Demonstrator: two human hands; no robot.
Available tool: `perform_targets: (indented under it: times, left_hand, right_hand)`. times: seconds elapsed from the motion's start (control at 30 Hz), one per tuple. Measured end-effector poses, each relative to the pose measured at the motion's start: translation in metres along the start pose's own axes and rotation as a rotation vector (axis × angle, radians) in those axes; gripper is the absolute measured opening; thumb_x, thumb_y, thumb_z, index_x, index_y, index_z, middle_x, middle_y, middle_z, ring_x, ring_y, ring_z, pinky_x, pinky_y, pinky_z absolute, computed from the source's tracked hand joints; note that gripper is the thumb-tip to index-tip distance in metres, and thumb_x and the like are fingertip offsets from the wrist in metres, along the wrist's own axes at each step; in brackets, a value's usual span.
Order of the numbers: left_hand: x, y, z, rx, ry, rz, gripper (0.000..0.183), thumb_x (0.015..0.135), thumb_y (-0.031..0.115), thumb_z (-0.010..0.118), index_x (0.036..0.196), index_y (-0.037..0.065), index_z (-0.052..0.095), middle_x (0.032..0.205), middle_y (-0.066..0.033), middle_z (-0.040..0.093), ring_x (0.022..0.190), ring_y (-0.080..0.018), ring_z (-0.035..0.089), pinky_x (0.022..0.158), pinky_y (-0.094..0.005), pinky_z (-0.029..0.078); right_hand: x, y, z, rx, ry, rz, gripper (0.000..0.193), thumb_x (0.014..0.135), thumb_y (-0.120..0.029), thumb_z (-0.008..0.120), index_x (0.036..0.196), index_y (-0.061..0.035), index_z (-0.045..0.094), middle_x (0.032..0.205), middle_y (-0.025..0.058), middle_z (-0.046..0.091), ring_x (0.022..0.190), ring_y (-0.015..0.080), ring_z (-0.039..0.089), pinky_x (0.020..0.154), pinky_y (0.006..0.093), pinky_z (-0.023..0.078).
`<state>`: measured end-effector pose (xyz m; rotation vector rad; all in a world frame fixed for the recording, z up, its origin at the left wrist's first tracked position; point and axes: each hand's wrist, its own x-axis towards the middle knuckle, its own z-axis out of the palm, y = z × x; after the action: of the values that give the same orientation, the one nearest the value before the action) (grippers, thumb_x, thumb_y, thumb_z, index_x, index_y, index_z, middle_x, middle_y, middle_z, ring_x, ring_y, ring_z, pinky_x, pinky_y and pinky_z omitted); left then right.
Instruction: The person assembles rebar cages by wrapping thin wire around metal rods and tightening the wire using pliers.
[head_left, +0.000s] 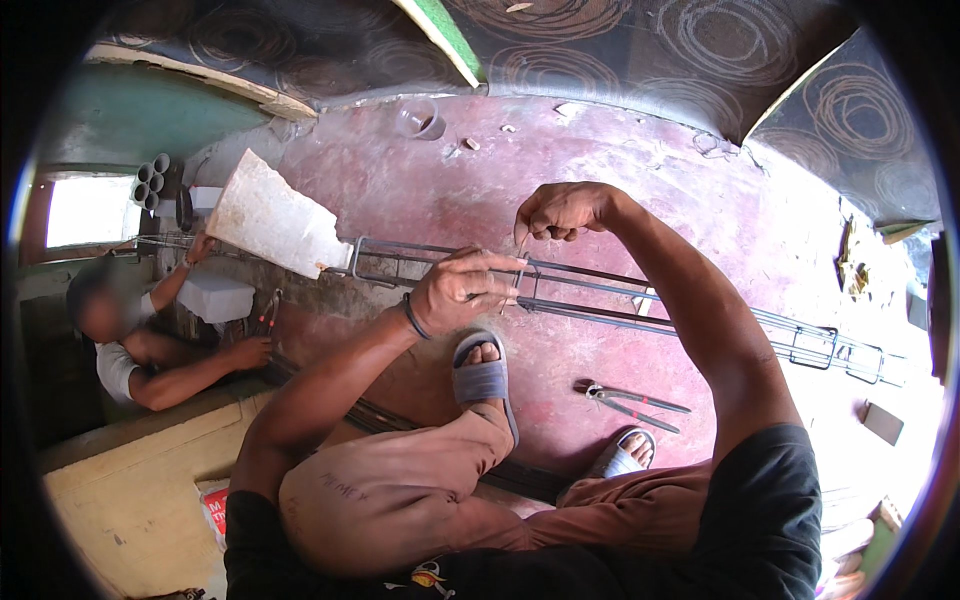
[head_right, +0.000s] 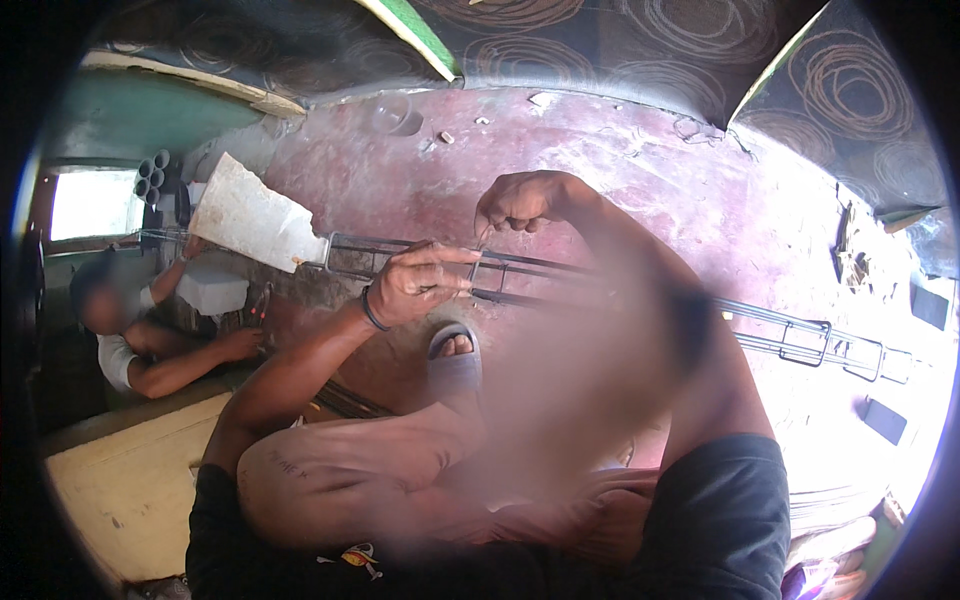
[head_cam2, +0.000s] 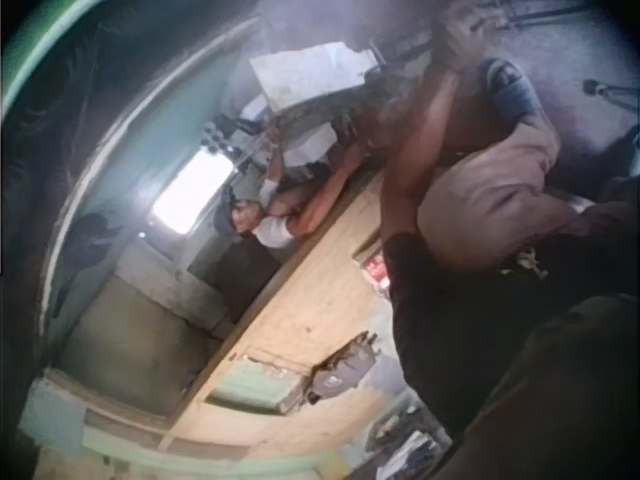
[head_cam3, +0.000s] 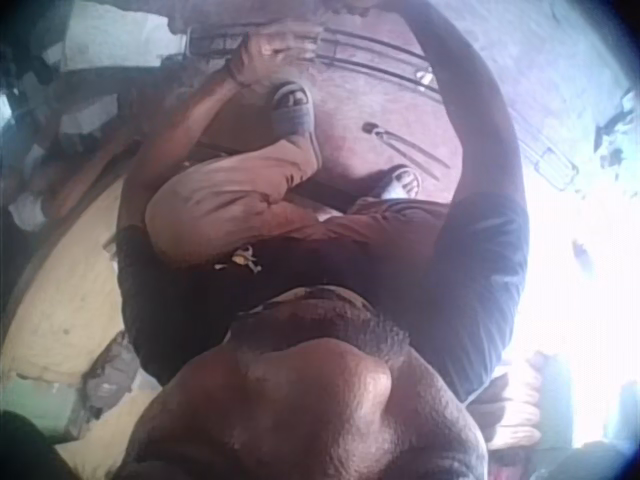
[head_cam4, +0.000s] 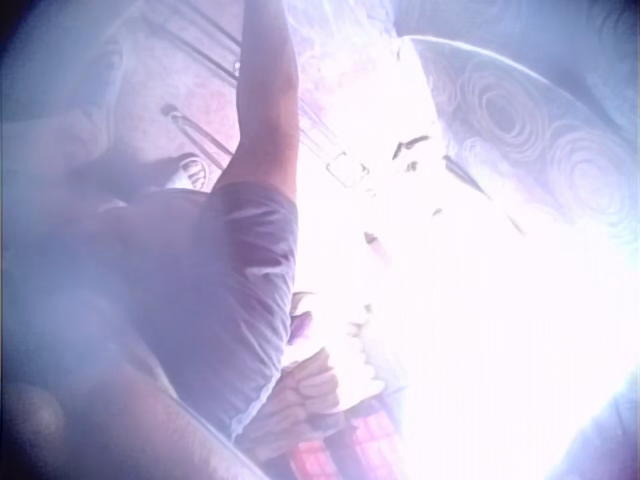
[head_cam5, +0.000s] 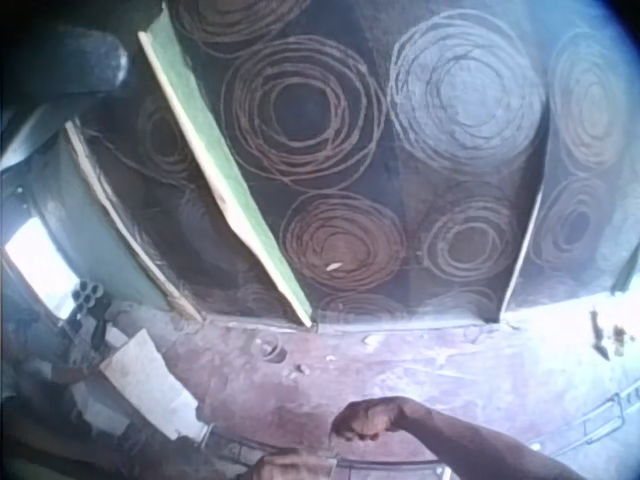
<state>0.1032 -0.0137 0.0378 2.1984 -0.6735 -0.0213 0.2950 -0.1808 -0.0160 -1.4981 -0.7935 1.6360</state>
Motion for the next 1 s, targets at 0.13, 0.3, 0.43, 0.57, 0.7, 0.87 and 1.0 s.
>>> perform_targets:
  times: [0.13,0.3,0.43,0.57,0.7,0.87,1.0]
  left_hand:
    - [0.004,-0.001,0.006,-0.105,0.207,-0.186,0.009,0.078,0.002,0.074,0.086,0.004,0.071,0.106,-0.0082,0.069,0.092,-0.0225,0.065,0.080,-0.0334,0.053]
    - [0.021,0.003,0.004,-0.154,0.320,-0.460,0.007,0.085,0.006,0.070,0.087,0.001,0.066,0.089,-0.0054,0.065,0.084,-0.0116,0.061,0.075,-0.0252,0.050]
    - [0.040,0.002,0.016,-0.326,0.357,-0.697,0.012,0.085,0.010,0.073,0.085,0.000,0.067,0.081,-0.0018,0.063,0.076,-0.0068,0.055,0.069,-0.0235,0.047]
    - [0.046,-0.006,0.013,-0.132,0.283,-0.556,0.012,0.083,0.007,0.074,0.082,-0.002,0.067,0.081,-0.0031,0.062,0.076,-0.0075,0.057,0.068,-0.0238,0.049]
    - [0.054,0.005,0.015,-0.118,0.250,-0.593,0.010,0.082,0.006,0.075,0.083,-0.002,0.068,0.080,-0.0032,0.064,0.076,-0.0081,0.060,0.066,-0.0239,0.050]
    - [0.057,0.008,0.020,0.258,0.238,-0.331,0.011,0.081,0.005,0.073,0.082,-0.002,0.064,0.083,-0.0094,0.068,0.068,-0.0162,0.065,0.059,-0.0283,0.051]
    - [0.045,0.011,0.029,0.148,0.352,-0.444,0.009,0.080,0.003,0.071,0.085,0.001,0.064,0.082,-0.0126,0.067,0.075,-0.0300,0.067,0.066,-0.0373,0.053]
  right_hand:
    - [-0.009,-0.012,0.000,-0.166,0.053,-0.057,0.027,0.080,-0.014,0.058,0.100,0.0009,0.067,0.070,-0.0005,0.054,0.058,0.0096,0.043,0.050,0.0269,0.036]
    - [-0.029,-0.038,0.011,-0.264,0.106,-0.166,0.027,0.081,-0.017,0.058,0.099,0.0013,0.068,0.072,0.0010,0.057,0.060,0.0107,0.046,0.052,0.0285,0.038]
    - [-0.049,-0.040,0.015,-0.252,0.108,-0.194,0.029,0.083,-0.020,0.057,0.099,0.0017,0.068,0.073,0.0030,0.058,0.062,0.0116,0.048,0.052,0.0283,0.040]
    - [-0.055,-0.030,0.013,-0.231,0.151,-0.218,0.030,0.084,-0.020,0.056,0.100,0.0018,0.068,0.074,0.0046,0.059,0.062,0.0125,0.050,0.053,0.0280,0.042]
    - [-0.062,-0.034,0.007,-0.188,0.179,-0.181,0.030,0.087,-0.021,0.054,0.103,0.0020,0.067,0.080,0.0077,0.062,0.062,0.0146,0.053,0.055,0.0290,0.045]
    - [-0.055,-0.047,0.000,-0.378,0.189,-0.085,0.028,0.087,-0.016,0.053,0.104,0.0025,0.065,0.086,0.0099,0.066,0.067,0.0169,0.059,0.058,0.0303,0.049]
    - [-0.052,-0.046,0.000,-0.484,0.232,-0.153,0.026,0.080,-0.009,0.057,0.101,0.0029,0.067,0.085,0.0122,0.067,0.070,0.0181,0.063,0.058,0.0314,0.051]
